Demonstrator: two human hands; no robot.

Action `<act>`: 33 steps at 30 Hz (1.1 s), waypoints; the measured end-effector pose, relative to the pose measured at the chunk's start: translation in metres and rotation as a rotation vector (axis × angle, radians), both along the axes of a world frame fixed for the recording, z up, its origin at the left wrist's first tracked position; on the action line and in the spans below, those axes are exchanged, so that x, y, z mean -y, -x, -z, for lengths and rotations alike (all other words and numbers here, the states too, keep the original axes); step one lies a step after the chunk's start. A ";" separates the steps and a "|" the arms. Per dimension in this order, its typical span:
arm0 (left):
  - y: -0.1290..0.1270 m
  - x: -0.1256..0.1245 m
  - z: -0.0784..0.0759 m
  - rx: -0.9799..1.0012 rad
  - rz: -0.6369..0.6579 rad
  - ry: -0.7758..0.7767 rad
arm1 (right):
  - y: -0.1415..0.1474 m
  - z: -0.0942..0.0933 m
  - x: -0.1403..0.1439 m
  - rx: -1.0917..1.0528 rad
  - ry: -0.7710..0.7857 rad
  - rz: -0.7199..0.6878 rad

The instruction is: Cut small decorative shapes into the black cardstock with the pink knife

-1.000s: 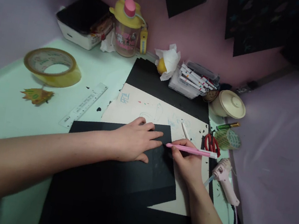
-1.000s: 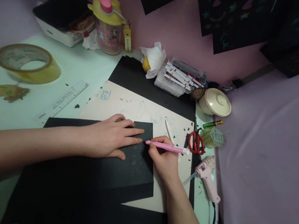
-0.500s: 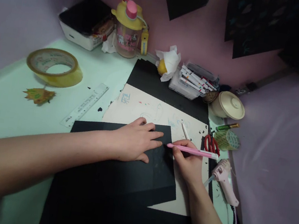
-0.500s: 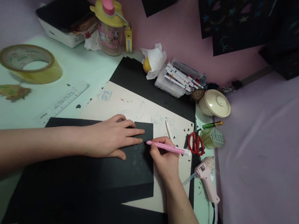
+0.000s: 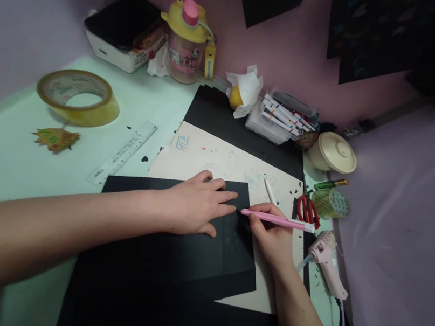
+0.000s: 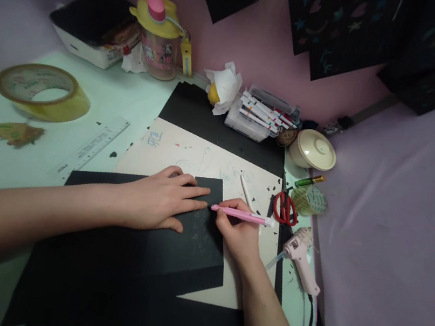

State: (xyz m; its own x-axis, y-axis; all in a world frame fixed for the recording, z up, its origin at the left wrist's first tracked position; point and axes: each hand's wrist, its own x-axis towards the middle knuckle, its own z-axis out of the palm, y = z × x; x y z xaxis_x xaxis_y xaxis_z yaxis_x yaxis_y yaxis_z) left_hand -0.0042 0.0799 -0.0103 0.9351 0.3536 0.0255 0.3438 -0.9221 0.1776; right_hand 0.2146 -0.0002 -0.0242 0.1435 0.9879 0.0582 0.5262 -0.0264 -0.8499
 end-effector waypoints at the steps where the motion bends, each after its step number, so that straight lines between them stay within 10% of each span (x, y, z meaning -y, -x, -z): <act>1: 0.000 0.000 0.000 0.001 -0.001 0.000 | 0.000 0.000 0.000 0.006 -0.007 0.004; 33: 0.000 0.000 -0.001 -0.010 0.006 -0.022 | -0.001 0.001 0.000 0.009 -0.018 -0.007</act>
